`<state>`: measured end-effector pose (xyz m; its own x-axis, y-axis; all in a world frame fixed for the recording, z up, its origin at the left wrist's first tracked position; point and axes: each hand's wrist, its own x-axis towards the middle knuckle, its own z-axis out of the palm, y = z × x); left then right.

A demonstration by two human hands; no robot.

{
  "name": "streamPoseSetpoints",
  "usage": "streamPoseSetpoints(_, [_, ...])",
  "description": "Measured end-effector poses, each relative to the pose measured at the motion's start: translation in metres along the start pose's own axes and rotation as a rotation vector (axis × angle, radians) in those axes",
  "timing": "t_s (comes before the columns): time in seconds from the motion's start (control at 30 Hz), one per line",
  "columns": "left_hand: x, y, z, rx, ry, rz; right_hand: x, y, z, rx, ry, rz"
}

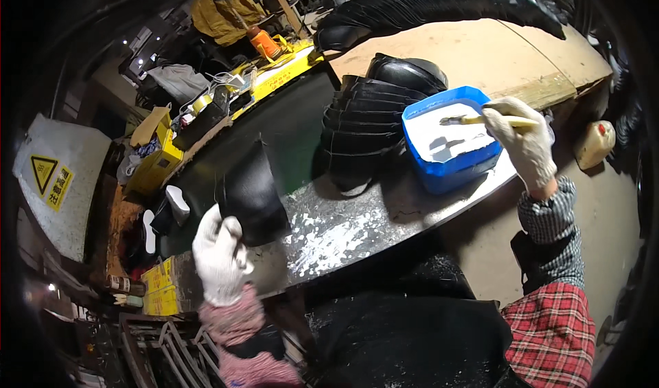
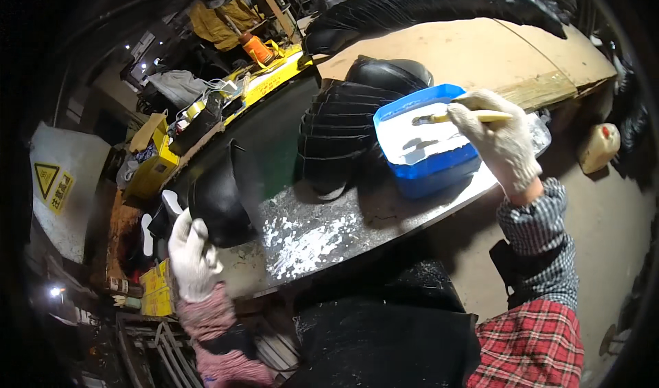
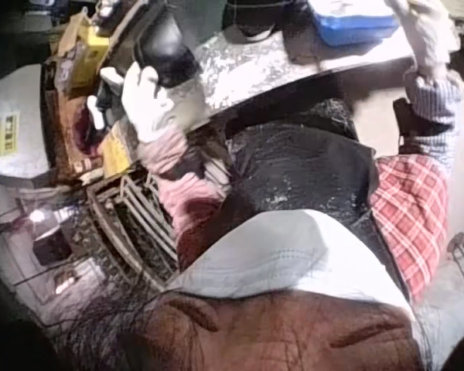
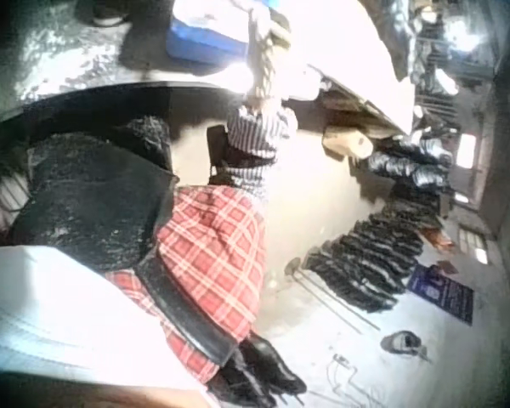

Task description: The person applies a white substance to the inner edges of shoe uppers and the bottom of shoe soles using a brush. They alternate between brushing an upper from a stack and a sole from a rack before placing the soles onto a conveyor belt.

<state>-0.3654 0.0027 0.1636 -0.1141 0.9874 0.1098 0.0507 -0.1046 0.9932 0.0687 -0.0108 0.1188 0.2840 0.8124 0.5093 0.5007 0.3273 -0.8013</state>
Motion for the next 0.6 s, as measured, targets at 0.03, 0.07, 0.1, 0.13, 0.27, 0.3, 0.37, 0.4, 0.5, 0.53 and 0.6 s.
streamPoseSetpoints(0.03, [-0.004,0.013,-0.018,0.306,-0.119,-0.055,0.006,0.001,0.003,-0.142,-0.078,-0.063])
streamPoseSetpoints(0.07, [-0.004,0.004,-0.034,0.59,-0.24,0.261,0.005,-0.004,0.002,-0.201,-0.119,-0.042])
streamPoseSetpoints(0.1, [-0.007,-0.002,-0.043,0.881,-0.351,0.573,0.004,-0.004,0.0,-0.251,-0.169,-0.025])
streamPoseSetpoints(0.13, [-0.016,-0.004,-0.046,0.95,-0.409,0.505,-0.002,-0.003,-0.004,-0.206,-0.068,0.027])
streamPoseSetpoints(0.27, [-0.028,-0.036,-0.064,1.063,-0.425,0.402,-0.031,0.0,-0.032,-0.183,0.063,-0.14])
streamPoseSetpoints(0.3, [-0.024,-0.038,-0.067,0.957,-0.352,0.409,-0.036,-0.003,-0.037,-0.407,-0.076,-0.142])
streamPoseSetpoints(0.37, [-0.014,-0.035,-0.07,0.974,-0.169,0.256,-0.046,0.009,-0.034,-0.243,-0.048,-0.089])
streamPoseSetpoints(0.4, [-0.005,-0.041,-0.072,1.149,-0.203,0.365,-0.051,0.008,-0.035,-0.165,0.013,-0.082])
streamPoseSetpoints(0.5, [0.011,-0.052,-0.064,1.463,-0.313,0.136,-0.059,0.003,-0.02,0.047,0.204,-0.043])
streamPoseSetpoints(0.53, [0.022,-0.085,-0.087,1.43,-0.381,0.222,-0.059,0.007,-0.018,-0.123,0.12,-0.122])
streamPoseSetpoints(0.6, [0.017,-0.07,-0.07,1.308,-0.241,0.057,-0.062,0.013,-0.022,-0.331,0.017,-0.154])
